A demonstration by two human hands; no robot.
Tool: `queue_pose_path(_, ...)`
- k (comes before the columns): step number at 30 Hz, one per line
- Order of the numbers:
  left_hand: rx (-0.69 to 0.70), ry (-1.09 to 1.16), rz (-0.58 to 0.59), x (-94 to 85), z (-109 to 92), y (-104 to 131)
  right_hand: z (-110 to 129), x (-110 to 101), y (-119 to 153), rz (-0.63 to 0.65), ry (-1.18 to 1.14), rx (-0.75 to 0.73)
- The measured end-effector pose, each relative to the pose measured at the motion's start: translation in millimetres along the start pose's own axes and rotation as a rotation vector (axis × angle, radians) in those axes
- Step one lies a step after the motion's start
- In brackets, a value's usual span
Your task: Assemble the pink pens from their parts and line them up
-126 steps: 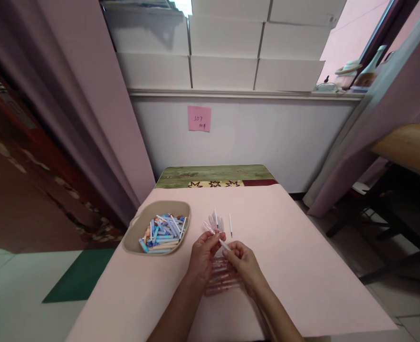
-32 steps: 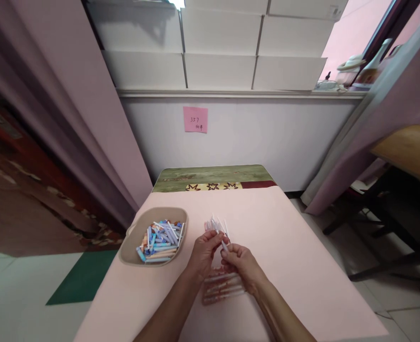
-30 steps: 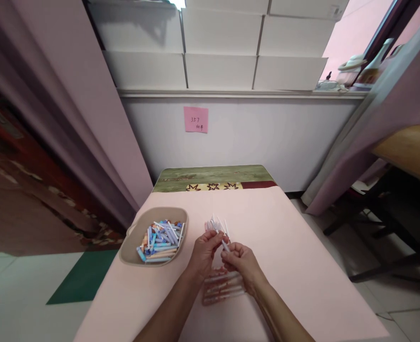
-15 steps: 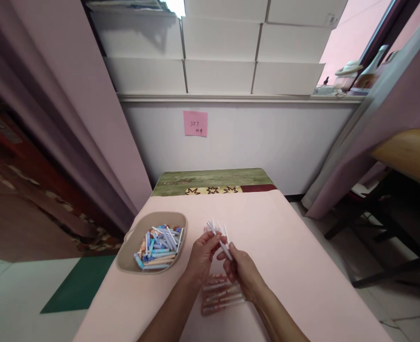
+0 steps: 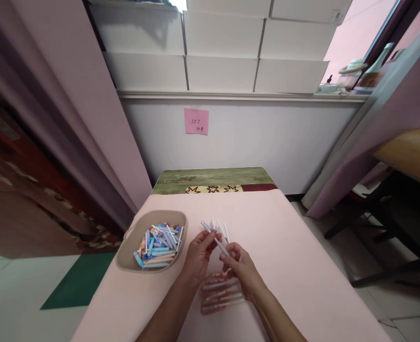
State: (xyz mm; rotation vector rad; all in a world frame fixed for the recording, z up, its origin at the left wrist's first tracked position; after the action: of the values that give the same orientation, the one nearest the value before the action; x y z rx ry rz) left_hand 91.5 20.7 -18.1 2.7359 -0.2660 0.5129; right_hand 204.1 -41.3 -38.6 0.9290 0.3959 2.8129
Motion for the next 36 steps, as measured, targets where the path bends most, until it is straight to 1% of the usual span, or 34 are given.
queue_pose_path(3,-0.027,-0.005,0.018,-1.4,5,0,-4,0,0,0.007,0.007,0.102)
queue_pose_path(5,-0.034,-0.006,0.034,-2.5,8,0,-7,-2,0,-0.001,0.026,0.129)
queue_pose_path(7,-0.031,0.013,0.017,-4.4,11,-1,-8,-4,-1,-0.010,0.043,0.079)
queue_pose_path(10,-0.020,0.048,-0.047,-7.7,12,-4,-6,-6,-1,-0.023,0.036,0.003)
queue_pose_path(12,-0.013,0.054,-0.057,-8.4,12,-5,-5,-6,-1,-0.016,0.038,0.036)
queue_pose_path(14,-0.020,0.043,-0.029,-7.5,12,-5,-6,-6,-1,-0.007,0.057,0.100)
queue_pose_path(16,-0.030,0.034,-0.008,-6.5,12,-5,-8,-7,-2,-0.016,0.077,0.123)
queue_pose_path(19,-0.017,0.030,-0.032,-6.4,11,-5,-9,-9,-2,-0.032,0.073,0.042)
queue_pose_path(21,-0.010,0.026,-0.046,-6.5,11,-5,-9,-8,-3,-0.014,0.051,0.001)
queue_pose_path(25,0.004,0.006,-0.059,-8.0,8,-8,-11,-8,-4,0.046,0.079,0.039)
queue_pose_path(27,0.061,-0.021,-0.122,-12.3,4,-11,-10,-15,-4,0.084,0.163,0.072)
queue_pose_path(30,0.167,-0.122,-0.252,-22.3,-4,-17,-3,-39,-3,0.117,0.369,0.069)
queue_pose_path(32,0.198,-0.231,-0.273,-27.5,-5,-21,6,-57,-4,0.054,0.547,-0.006)
queue_pose_path(33,0.206,-0.304,-0.261,-28.7,-4,-24,11,-64,-6,-0.008,0.646,-0.061)
queue_pose_path(34,0.212,-0.382,-0.244,-28.9,-1,-26,16,-69,-8,-0.072,0.741,-0.116)
queue_pose_path(36,0.222,-0.519,-0.223,-27.3,7,-32,23,-69,-16,-0.174,0.899,-0.199)
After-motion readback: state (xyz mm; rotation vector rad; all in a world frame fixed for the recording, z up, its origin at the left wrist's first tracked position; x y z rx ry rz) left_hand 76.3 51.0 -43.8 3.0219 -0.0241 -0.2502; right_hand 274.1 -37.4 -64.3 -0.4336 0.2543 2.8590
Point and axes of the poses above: each hand's wrist, its own y-axis away from the middle knuckle, its own x-axis out of the palm, z = x × y, the point moved 2 cm from there along -y, towards the middle knuckle, and after that the axes turned 13 degrees about -y, right-handed, at the moved point
